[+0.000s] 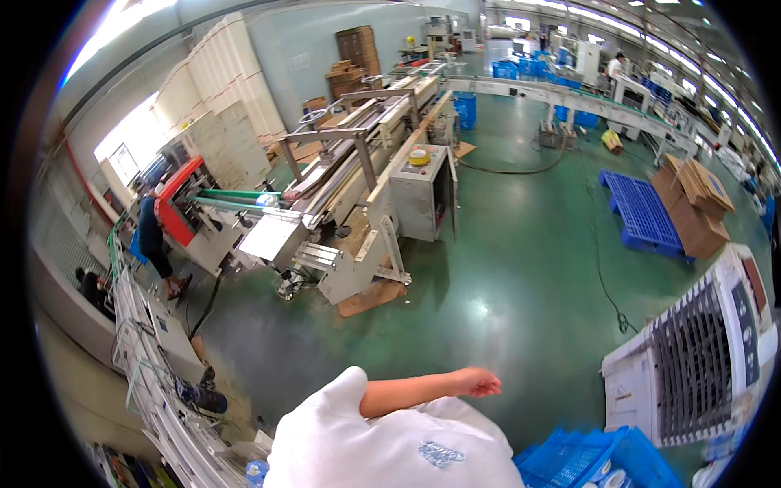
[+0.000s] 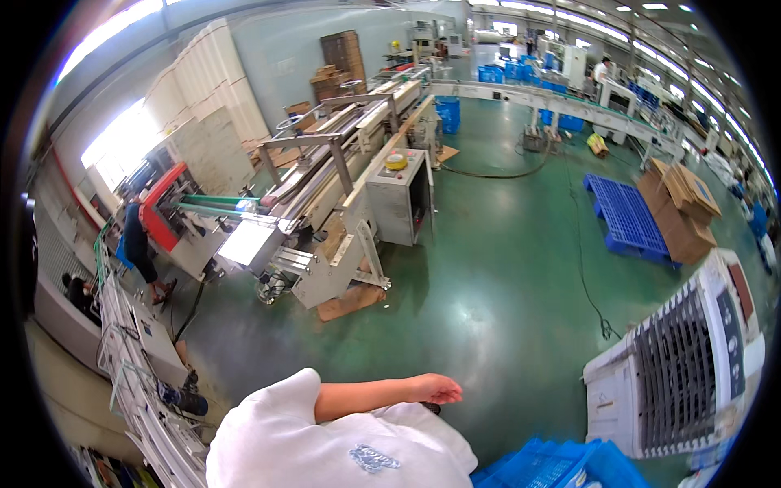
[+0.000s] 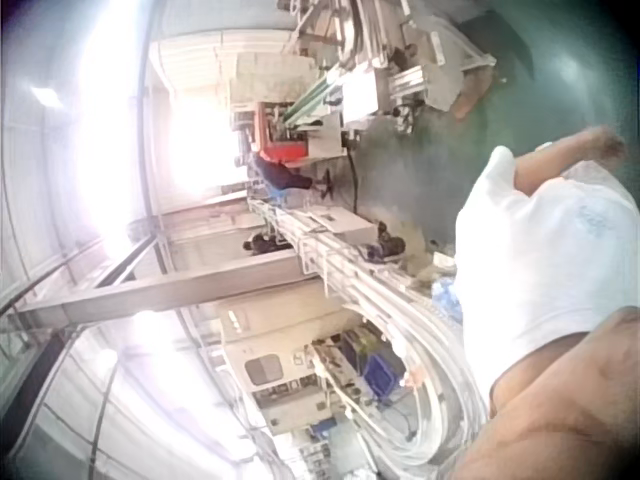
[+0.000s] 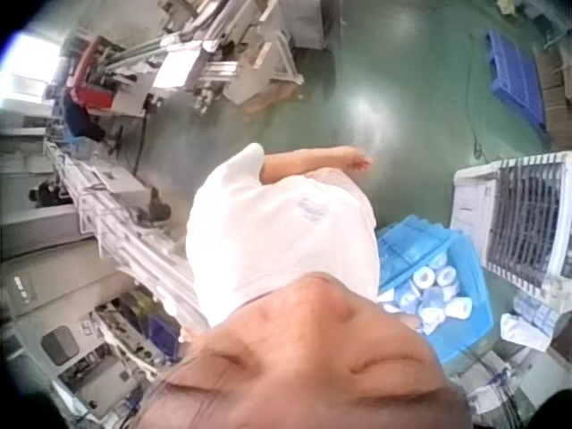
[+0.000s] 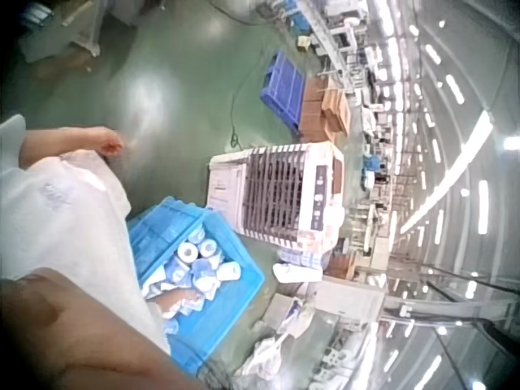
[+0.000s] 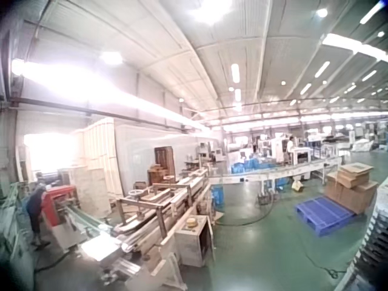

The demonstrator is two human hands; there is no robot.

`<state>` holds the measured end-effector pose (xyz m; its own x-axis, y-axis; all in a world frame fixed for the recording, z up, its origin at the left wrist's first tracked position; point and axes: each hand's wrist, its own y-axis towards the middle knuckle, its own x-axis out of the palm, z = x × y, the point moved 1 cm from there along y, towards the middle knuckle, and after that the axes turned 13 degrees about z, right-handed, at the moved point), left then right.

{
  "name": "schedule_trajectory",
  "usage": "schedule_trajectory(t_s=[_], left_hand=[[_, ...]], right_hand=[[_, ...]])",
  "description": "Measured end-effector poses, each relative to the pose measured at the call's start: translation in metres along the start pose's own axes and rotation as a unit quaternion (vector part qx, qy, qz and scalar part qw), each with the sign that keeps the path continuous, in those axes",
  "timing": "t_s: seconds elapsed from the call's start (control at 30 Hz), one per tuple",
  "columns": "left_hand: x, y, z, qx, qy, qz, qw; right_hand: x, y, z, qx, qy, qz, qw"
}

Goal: The person picks rolls of tissue paper from a blue basket, wraps each roll in plastic packaging, and places the packaged rolls onto a conveyor belt. The process is repeated multiple times throughout the clip.

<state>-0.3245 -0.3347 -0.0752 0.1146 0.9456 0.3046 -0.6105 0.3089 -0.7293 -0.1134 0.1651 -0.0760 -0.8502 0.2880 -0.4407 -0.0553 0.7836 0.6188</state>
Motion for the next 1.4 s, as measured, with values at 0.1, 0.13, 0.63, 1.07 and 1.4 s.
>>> schedule_trajectory(t_s=[0.1, 0.13, 0.63, 1.07, 1.4], left_hand=[[-0.035, 0.008, -0.023, 0.006, -0.052, 0.027, 0.998], [-0.047, 0.009, -0.036, -0.004, -0.076, 0.04, 0.996], [-0.274, -0.15, -0.107, 0.143, -0.206, 0.148, 0.957], [-0.55, -0.439, -0.276, 0.261, -0.479, 0.549, 0.634], [-0.704, -0.448, -0.304, 0.245, -0.587, 0.514, 0.575]], right_hand=[[-0.004, 0.012, -0.055, -0.042, 0.065, 0.031, 0.997], [-0.006, 0.012, -0.075, -0.055, 0.088, 0.033, 0.994], [-0.041, -0.382, -0.453, -0.054, 0.421, -0.702, 0.572], [-0.264, -0.841, -0.707, -0.167, 0.372, -0.912, 0.049], [-0.156, -1.173, -0.985, -0.077, 0.45, -0.823, 0.338]])
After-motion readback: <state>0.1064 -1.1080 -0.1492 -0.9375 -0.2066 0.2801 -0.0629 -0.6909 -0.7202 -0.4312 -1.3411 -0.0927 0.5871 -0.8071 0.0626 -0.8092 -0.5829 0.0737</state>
